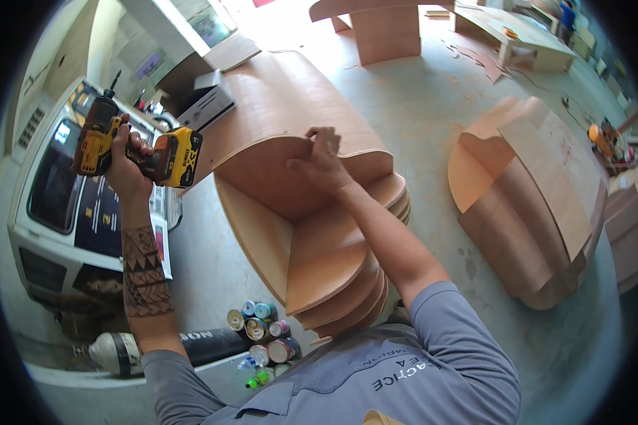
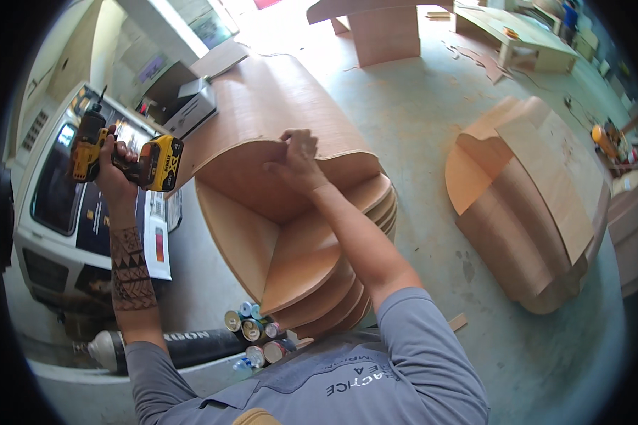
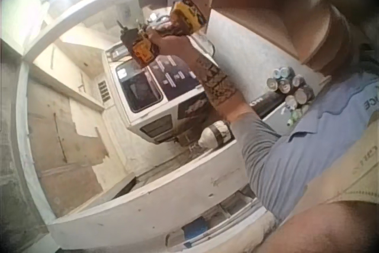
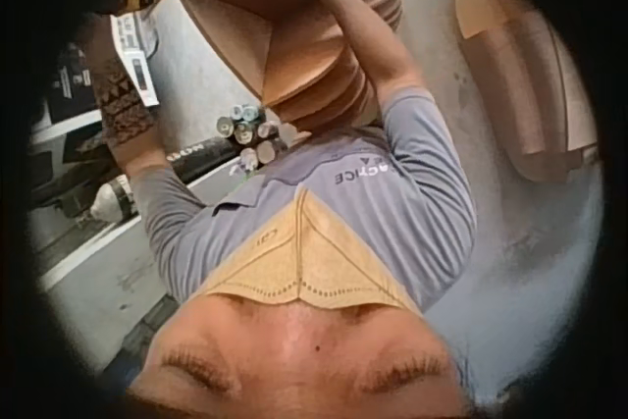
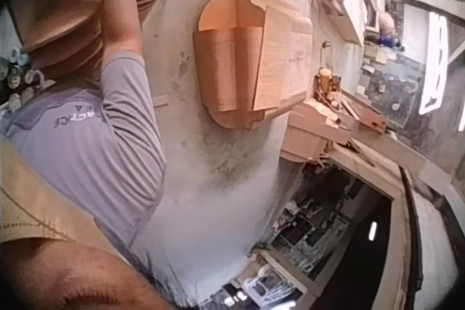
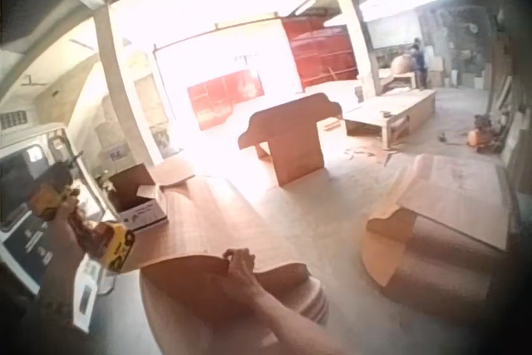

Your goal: The person constructs a wooden furniture piece by placing curved plywood panels into a frame, securing them with a power drill and screws, marking a component with a pencil, and using a jigsaw to cut a curved shape from a plywood sheet.

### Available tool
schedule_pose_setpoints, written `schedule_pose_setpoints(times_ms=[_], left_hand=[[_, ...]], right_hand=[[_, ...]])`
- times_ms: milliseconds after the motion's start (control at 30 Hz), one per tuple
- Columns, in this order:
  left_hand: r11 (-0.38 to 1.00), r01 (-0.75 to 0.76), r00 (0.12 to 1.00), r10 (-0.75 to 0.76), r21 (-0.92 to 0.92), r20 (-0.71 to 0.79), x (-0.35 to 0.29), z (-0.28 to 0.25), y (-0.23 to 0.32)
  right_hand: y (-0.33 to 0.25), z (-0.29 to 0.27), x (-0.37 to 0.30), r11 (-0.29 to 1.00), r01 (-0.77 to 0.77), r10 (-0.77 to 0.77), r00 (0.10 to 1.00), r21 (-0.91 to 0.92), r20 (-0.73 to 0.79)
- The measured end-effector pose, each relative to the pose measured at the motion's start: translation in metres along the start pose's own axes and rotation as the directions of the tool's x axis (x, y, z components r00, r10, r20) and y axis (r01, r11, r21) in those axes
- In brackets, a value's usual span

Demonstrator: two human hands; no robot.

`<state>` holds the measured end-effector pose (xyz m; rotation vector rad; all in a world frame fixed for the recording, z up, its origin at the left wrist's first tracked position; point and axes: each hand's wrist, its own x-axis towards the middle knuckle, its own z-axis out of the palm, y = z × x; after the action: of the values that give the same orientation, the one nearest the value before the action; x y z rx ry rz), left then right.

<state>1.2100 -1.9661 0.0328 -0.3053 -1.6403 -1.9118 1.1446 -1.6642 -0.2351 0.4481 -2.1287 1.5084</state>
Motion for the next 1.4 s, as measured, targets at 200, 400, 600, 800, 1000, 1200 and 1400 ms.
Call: schedule_pose_setpoints(times_ms=[200, 400, 600, 800, 1000, 1200, 1400], left_hand=[[0.996, 0.076, 0.997, -0.076, 0.036, -0.002, 0.053, 0.005, -0.05], [0.981, 0.097, 0.993, -0.105, 0.166, 0.043, 0.041, 0.032, -0.052], [0.929, 0.171, 0.98, -0.127, 0.327, -0.15, 0.04, 0.006, -0.057], [0.535, -0.276, 0.726, 0.66, 0.799, -0.191, -0.032, 0.038, -0.076], [0.082, -0.552, 0.809, 0.295, 0.83, 0.509, -0.141, 0.078, -0.071], [0.179, -0.423, 0.904, 0.157, 0.888, 0.398, -0.135, 0.082, -0.081], [0.168, -0.375, 0.926, 0.123, 0.912, 0.358, -0.133, 0.084, -0.071]], right_hand=[[-0.014, 0.0, 0.0, 1.0, 0.006, -0.007, 0.999, 0.025, 0.039], [-0.016, -0.001, -0.004, 0.994, -0.038, 0.032, 0.998, 0.099, 0.06], [-0.025, 0.005, -0.001, 0.996, -0.015, 0.008, 0.997, 0.093, 0.075], [-0.011, 0.0, -0.002, 0.999, 0.021, -0.023, 0.999, 0.03, 0.044], [-0.015, -0.001, -0.002, 0.998, -0.003, 0.006, 0.998, -0.064, 0.056], [-0.013, -0.007, 0.004, 0.997, 0.007, -0.003, 0.998, -0.078, 0.055], [0.0, -0.03, 0.039, 0.993, -0.088, 0.075, 0.985, 0.076, 0.156]])
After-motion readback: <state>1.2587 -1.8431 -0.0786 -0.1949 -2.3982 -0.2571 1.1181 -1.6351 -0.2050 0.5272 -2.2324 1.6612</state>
